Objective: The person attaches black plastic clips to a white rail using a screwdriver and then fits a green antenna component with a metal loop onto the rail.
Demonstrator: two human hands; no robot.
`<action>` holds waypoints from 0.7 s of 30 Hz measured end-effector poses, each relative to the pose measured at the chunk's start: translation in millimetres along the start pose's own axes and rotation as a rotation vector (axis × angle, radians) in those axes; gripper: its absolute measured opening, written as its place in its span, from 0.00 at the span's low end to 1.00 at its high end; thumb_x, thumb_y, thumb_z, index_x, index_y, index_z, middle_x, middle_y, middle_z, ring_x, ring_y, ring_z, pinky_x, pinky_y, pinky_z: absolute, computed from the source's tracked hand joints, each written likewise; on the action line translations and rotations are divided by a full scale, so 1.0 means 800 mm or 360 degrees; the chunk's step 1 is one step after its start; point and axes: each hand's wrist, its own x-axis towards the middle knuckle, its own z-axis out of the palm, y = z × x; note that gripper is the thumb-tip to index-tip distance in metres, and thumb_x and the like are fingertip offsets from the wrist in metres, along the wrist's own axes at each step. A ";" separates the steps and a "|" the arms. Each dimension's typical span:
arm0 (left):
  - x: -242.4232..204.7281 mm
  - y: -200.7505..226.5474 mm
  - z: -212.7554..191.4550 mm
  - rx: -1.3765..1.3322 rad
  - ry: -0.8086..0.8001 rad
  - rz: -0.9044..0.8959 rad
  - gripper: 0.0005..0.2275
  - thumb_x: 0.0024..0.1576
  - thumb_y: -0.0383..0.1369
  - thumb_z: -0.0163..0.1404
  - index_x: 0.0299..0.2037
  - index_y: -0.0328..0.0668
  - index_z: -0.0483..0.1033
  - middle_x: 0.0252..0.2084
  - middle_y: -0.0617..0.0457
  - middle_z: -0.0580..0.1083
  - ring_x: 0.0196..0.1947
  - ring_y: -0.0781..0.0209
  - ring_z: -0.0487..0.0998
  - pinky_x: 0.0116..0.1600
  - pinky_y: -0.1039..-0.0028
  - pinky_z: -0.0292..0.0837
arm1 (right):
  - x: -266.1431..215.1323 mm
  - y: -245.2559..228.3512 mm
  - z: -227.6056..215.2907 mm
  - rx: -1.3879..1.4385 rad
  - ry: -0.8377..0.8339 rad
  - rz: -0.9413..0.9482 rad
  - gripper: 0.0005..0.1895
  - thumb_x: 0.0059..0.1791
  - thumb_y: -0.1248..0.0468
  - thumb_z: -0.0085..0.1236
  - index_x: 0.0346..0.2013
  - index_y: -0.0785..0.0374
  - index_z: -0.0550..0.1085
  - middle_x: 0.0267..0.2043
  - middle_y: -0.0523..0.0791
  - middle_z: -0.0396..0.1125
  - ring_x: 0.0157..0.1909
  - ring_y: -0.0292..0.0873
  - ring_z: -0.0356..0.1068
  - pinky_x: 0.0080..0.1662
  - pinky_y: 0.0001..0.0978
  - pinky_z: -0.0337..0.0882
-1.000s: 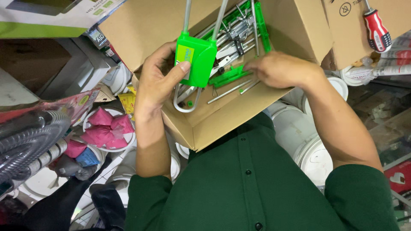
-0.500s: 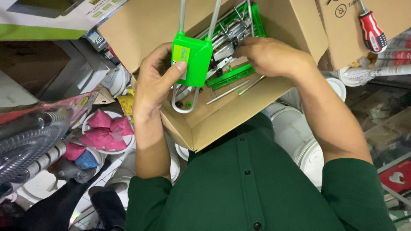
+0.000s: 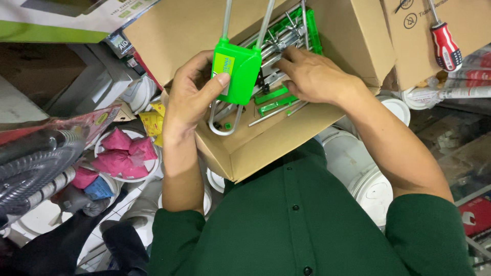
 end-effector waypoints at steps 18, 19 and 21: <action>0.003 0.002 0.000 0.0074 0.0069 0.0030 0.16 0.66 0.31 0.54 0.61 0.30 0.73 0.53 0.52 0.77 0.52 0.66 0.77 0.60 0.74 0.74 | -0.014 -0.017 0.005 -0.0183 -0.0239 0.0128 0.25 0.46 0.64 0.53 0.59 0.57 0.73 0.61 0.53 0.64 0.59 0.59 0.67 0.57 0.50 0.70; 0.003 0.002 0.000 0.0091 0.0068 0.0043 0.16 0.67 0.31 0.53 0.61 0.30 0.73 0.53 0.52 0.77 0.53 0.66 0.77 0.61 0.75 0.73 | -0.009 -0.018 0.007 -0.0205 -0.0187 0.0053 0.30 0.44 0.65 0.54 0.62 0.59 0.71 0.64 0.55 0.62 0.58 0.61 0.66 0.55 0.52 0.69; 0.003 0.003 0.000 0.0125 0.0055 0.0068 0.16 0.67 0.32 0.53 0.61 0.30 0.73 0.54 0.52 0.77 0.54 0.67 0.77 0.62 0.75 0.73 | -0.006 -0.016 0.012 -0.0248 -0.0170 -0.0021 0.36 0.40 0.66 0.55 0.66 0.61 0.68 0.68 0.56 0.59 0.57 0.64 0.64 0.53 0.54 0.68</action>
